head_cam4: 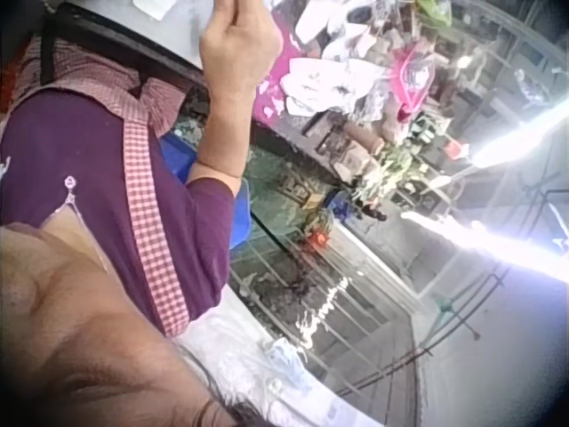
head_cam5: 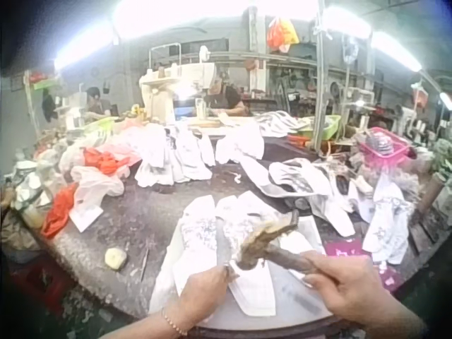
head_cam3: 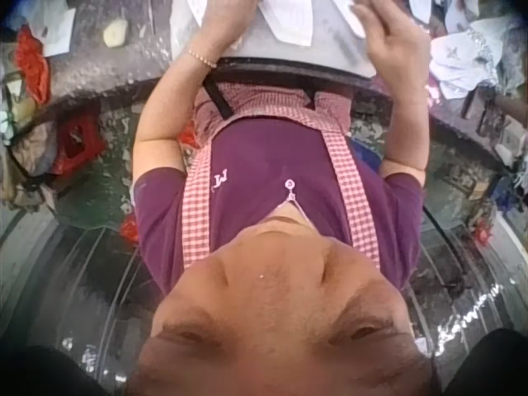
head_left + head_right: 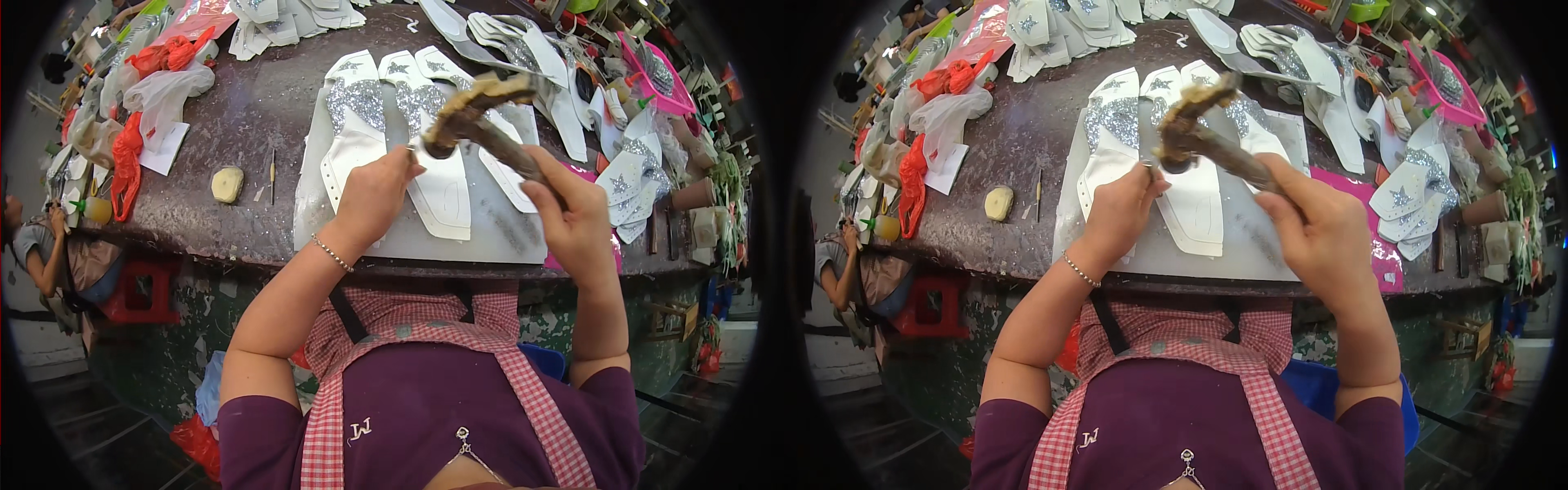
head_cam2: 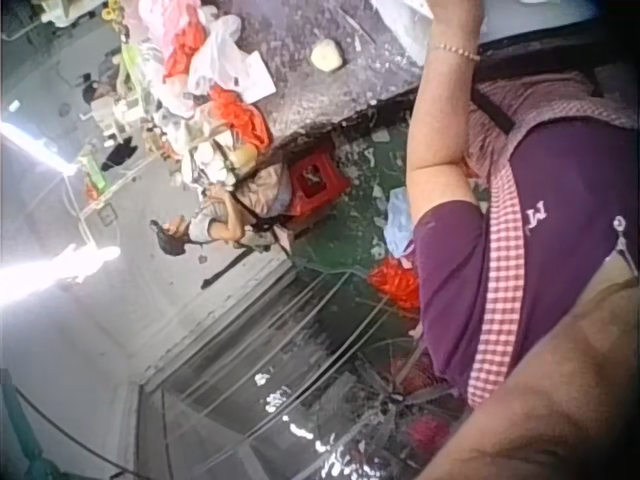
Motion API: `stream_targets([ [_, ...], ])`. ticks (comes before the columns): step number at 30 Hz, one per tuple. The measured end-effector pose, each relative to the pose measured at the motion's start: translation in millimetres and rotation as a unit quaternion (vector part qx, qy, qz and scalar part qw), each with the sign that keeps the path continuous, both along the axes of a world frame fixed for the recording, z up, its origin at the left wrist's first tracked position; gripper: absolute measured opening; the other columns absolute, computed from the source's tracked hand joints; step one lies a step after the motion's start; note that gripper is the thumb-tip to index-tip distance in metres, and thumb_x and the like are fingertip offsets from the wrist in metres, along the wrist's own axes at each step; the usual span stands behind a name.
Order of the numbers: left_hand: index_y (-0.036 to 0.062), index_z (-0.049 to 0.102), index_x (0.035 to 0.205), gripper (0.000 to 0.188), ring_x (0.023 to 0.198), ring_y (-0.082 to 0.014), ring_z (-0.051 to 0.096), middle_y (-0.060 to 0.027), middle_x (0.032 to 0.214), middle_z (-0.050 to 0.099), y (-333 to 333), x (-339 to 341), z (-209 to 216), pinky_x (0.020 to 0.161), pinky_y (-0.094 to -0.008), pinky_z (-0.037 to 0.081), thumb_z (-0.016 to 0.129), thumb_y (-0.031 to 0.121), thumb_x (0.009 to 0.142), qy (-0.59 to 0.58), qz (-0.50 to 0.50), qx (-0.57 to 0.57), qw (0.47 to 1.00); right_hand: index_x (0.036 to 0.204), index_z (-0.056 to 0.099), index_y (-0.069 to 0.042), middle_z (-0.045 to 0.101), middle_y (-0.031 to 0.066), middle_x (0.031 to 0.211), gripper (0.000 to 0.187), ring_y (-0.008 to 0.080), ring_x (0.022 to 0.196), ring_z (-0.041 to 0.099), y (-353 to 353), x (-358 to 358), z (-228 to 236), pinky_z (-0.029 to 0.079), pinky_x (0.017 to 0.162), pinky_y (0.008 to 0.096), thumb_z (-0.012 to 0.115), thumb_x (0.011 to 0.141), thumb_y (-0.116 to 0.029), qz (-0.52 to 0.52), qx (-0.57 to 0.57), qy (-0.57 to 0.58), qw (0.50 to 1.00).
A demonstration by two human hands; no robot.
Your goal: The person uses a hammer and a small metal tool to secure rhinestones onto white shoe insoles. They repeatedly position the tool over the glittery star patterns and strike it to set the stones, occasionally moving the insoles to access different areas.
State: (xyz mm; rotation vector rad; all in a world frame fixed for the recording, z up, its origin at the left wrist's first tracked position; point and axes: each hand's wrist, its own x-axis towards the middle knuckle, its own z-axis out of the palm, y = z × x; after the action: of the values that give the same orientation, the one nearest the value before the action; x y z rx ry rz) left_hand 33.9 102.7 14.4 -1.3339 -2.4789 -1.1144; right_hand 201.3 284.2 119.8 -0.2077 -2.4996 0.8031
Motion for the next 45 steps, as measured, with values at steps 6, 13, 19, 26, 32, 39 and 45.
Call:
stream_targets([
  [6, -0.0018, 0.059, 0.097, 0.017, 0.079, -0.0202, 0.072, -0.0137, 0.084, 0.072, -4.1, 4.1, 0.0, 0.069, -0.0318, 0.055, 0.061, 0.015, 0.098, -0.203, 0.027, 0.098, 0.974, 0.127, 0.060, 0.006, 0.065, 0.0019, 0.084, 0.040, 0.0063, 0.074, 0.053, 12.8, 27.6, -5.4, 0.044, 0.066, 0.0216, 0.067, 0.094, -0.014, -0.032, -0.200, -0.016, 0.979],
  [13, -0.0006, 0.063, 0.098, 0.016, 0.073, -0.0220, 0.071, -0.0139, 0.081, 0.071, -8.5, 4.0, 1.6, 0.066, -0.0308, 0.053, 0.065, 0.015, 0.095, -0.167, 0.015, 0.065, 0.984, 0.130, 0.058, 0.006, 0.060, -0.0010, 0.079, 0.041, 0.0041, 0.067, 0.048, 11.1, 27.4, -7.2, 0.038, 0.059, 0.0193, 0.065, 0.096, -0.017, -0.021, -0.222, 0.018, 0.975],
  [19, 0.0034, 0.064, 0.095, 0.014, 0.069, -0.0253, 0.067, -0.0137, 0.077, 0.067, -7.7, 8.5, 1.3, 0.064, -0.0328, 0.051, 0.069, 0.016, 0.092, -0.100, -0.035, 0.057, 0.993, 0.150, 0.026, 0.000, 0.051, 0.0056, 0.072, 0.059, 0.0073, 0.050, 0.045, -1.7, 18.1, 23.7, 0.036, 0.039, 0.0226, 0.043, 0.105, -0.036, 0.124, -0.321, 0.256, 0.903],
  [26, 0.0017, 0.058, 0.093, 0.013, 0.071, -0.0274, 0.069, -0.0141, 0.080, 0.067, -4.5, 8.5, 6.3, 0.063, -0.0348, 0.053, 0.064, 0.013, 0.095, -0.047, -0.017, 0.004, 0.999, 0.125, 0.062, 0.002, 0.071, 0.0110, 0.085, 0.038, 0.0125, 0.071, 0.063, -5.1, 8.0, 17.3, 0.048, 0.064, 0.0295, 0.067, 0.090, -0.009, 0.005, 0.030, -0.053, 0.998],
  [32, -0.0015, 0.057, 0.096, 0.017, 0.076, -0.0215, 0.072, -0.0128, 0.079, 0.070, -5.1, 15.5, 1.8, 0.066, -0.0322, 0.055, 0.060, 0.015, 0.099, -0.234, 0.016, 0.125, 0.964, 0.129, 0.059, 0.004, 0.056, -0.0032, 0.076, 0.040, 0.0053, 0.068, 0.046, 7.7, 34.7, -2.9, 0.037, 0.059, 0.0229, 0.066, 0.095, -0.015, -0.024, -0.212, -0.008, 0.977],
  [39, -0.0014, 0.061, 0.098, 0.016, 0.074, -0.0223, 0.071, -0.0131, 0.080, 0.070, -9.0, 18.6, 0.4, 0.067, -0.0307, 0.053, 0.064, 0.014, 0.096, -0.168, 0.005, 0.063, 0.984, 0.131, 0.058, 0.005, 0.055, -0.0038, 0.077, 0.041, 0.0037, 0.067, 0.044, 12.9, 45.3, -15.2, 0.034, 0.058, 0.0198, 0.064, 0.097, -0.018, -0.032, -0.242, -0.003, 0.970],
  [45, 0.0006, 0.063, 0.097, 0.014, 0.073, -0.0255, 0.070, -0.0139, 0.079, 0.070, -11.9, 18.2, 2.9, 0.066, -0.0326, 0.053, 0.067, 0.013, 0.093, -0.151, -0.030, 0.053, 0.987, 0.136, 0.053, 0.003, 0.057, 0.0002, 0.073, 0.042, 0.0035, 0.056, 0.045, 14.6, 41.3, 5.5, 0.034, 0.050, 0.0166, 0.056, 0.101, -0.021, 0.014, -0.295, 0.108, 0.949],
])
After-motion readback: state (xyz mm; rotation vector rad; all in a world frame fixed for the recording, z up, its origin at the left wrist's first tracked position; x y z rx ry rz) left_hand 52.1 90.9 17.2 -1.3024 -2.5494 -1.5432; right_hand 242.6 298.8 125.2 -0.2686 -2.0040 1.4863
